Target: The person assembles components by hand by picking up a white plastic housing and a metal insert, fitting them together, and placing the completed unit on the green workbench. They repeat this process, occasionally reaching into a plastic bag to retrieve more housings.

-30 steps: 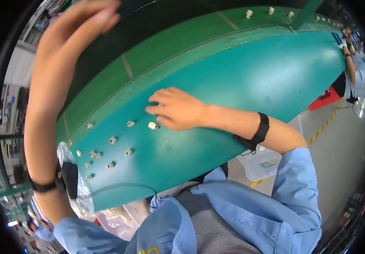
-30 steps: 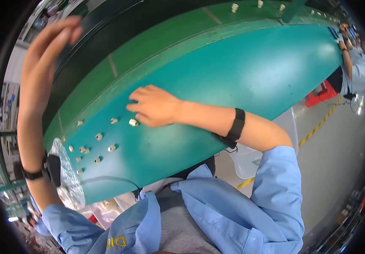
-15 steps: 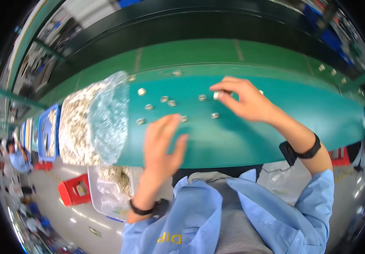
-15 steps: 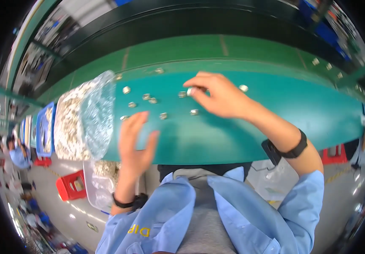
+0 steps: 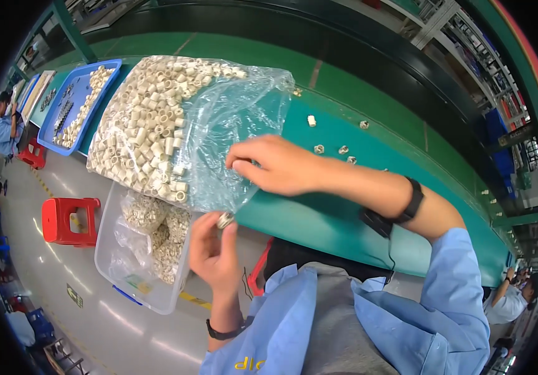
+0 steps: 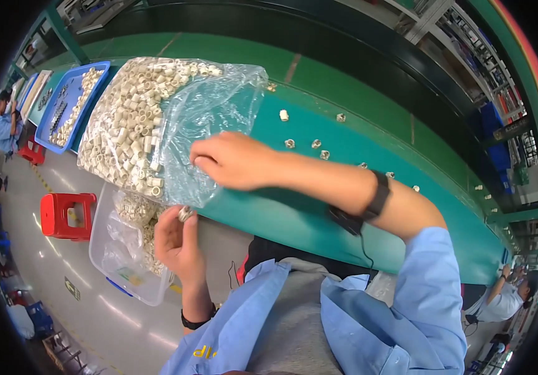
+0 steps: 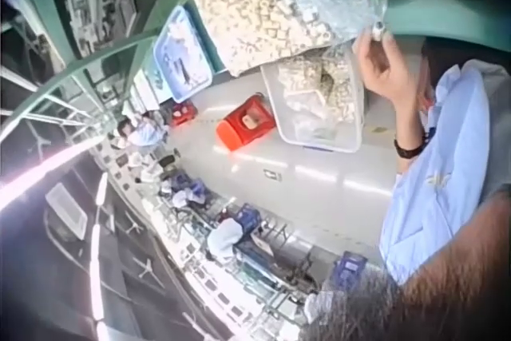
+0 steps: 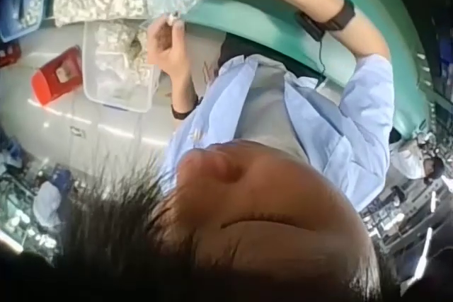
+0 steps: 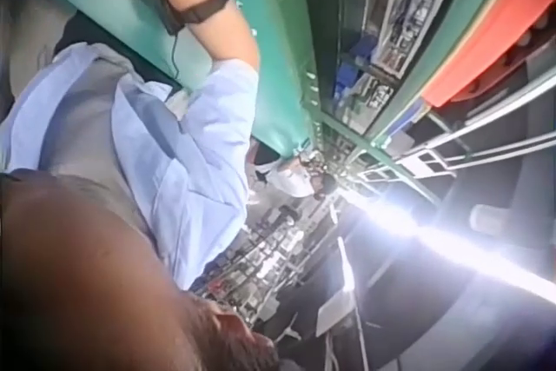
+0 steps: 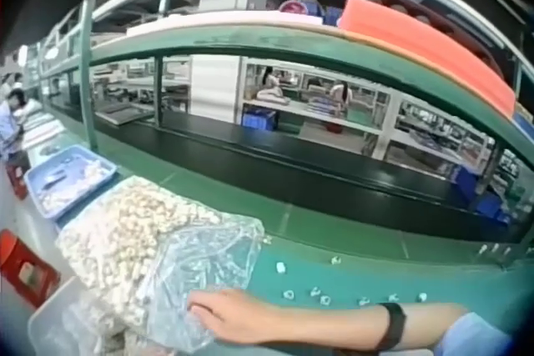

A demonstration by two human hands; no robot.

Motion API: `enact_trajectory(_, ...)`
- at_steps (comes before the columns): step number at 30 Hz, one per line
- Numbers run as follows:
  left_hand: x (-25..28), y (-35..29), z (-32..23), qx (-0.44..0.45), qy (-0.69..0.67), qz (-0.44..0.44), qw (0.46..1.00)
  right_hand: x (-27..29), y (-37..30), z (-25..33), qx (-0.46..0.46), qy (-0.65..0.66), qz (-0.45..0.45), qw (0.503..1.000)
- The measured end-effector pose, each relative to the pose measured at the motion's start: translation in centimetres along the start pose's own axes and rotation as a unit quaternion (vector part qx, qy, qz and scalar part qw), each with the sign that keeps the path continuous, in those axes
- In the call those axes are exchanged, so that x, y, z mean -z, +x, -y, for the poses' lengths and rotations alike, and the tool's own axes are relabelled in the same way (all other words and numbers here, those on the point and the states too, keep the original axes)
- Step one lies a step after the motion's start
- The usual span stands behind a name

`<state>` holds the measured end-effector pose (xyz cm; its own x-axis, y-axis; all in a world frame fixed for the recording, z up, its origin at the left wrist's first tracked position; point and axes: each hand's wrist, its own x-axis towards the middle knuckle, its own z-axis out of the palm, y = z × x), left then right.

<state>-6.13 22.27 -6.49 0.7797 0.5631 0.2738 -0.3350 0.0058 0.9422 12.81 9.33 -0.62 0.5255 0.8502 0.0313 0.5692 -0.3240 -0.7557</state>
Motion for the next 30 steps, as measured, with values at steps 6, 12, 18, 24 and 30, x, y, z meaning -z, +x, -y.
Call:
enact_trajectory(6, 5.3, -0.2, 1.2, 0.023, -0.159, -0.035, 0.986, -5.8, 9.5, -3.2, 0.201, -0.188, -0.043, 0.960)
enact_trajectory(12, 6.1, -0.3, 1.6, 0.017, -0.151, -0.047, 0.987, -7.0, 11.4, -3.8, 0.224, -0.215, -0.037, 0.950)
enact_trajectory(18, 4.3, -0.1, 0.8, -0.012, -0.080, 0.002, 0.997, -1.8, 2.8, -0.8, 0.022, 0.158, -0.011, 0.987)
enact_trajectory(24, -2.2, 0.5, -1.5, -0.066, 0.019, 0.123, 0.990, 2.1, -8.8, 3.1, -0.004, 0.371, -0.078, 0.925)
enact_trajectory(30, -9.0, -0.9, -2.0, -0.036, -0.092, 0.236, 0.967, 4.1, -18.0, 3.7, 0.111, 0.109, -0.196, 0.968)
